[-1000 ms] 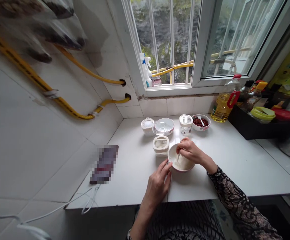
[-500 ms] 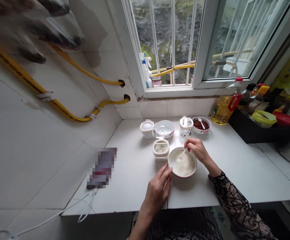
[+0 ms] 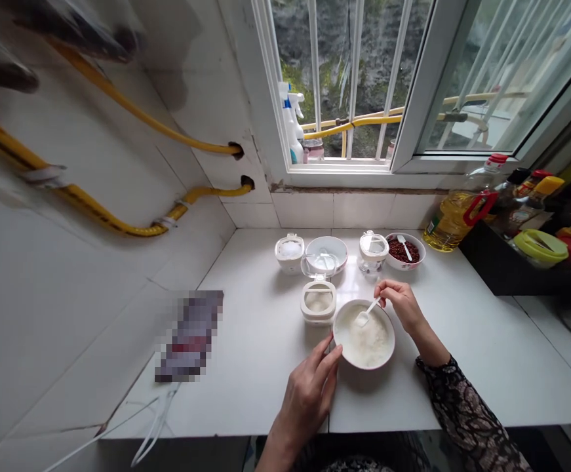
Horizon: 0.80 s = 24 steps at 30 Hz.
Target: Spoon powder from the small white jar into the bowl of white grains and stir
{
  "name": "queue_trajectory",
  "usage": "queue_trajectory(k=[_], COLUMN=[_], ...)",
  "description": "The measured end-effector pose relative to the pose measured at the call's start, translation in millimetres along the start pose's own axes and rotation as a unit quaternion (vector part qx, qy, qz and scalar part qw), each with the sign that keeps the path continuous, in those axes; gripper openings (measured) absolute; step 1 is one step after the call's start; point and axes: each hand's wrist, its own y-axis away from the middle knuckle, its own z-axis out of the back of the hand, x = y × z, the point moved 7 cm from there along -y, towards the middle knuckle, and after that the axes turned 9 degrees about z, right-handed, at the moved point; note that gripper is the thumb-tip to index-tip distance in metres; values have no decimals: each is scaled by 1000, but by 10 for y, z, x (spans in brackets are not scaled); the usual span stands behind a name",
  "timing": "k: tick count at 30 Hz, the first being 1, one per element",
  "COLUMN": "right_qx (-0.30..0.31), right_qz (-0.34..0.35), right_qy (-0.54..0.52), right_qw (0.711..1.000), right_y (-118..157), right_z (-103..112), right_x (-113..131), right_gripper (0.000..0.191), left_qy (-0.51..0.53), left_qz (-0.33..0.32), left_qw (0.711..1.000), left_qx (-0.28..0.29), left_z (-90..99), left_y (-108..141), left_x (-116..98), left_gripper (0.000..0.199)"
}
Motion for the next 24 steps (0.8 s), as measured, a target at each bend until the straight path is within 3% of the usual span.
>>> queue_trajectory(k=[9,17,21,24], right_qx=[0,5,45,95], right_qz=[-38,2,100,273], right_qy=[-27,-51,15,146], right_qw=[999,999,994,946], right_y=[6,54,133,223], right_z=[4,-149,-351,-530], right_x=[-53,120,329,534], right_gripper=[12,16,18,19], left_qy=[7,11,14,9], left_qz=[4,10,11,7], left_qw=[1000,1000,1000,1000], left_qx=[1,5,7,5], left_z=[20,10,0,-1], left_y=[-12,2,5,8], left_x=[-2,5,10,10], left_gripper=[39,39,40,40])
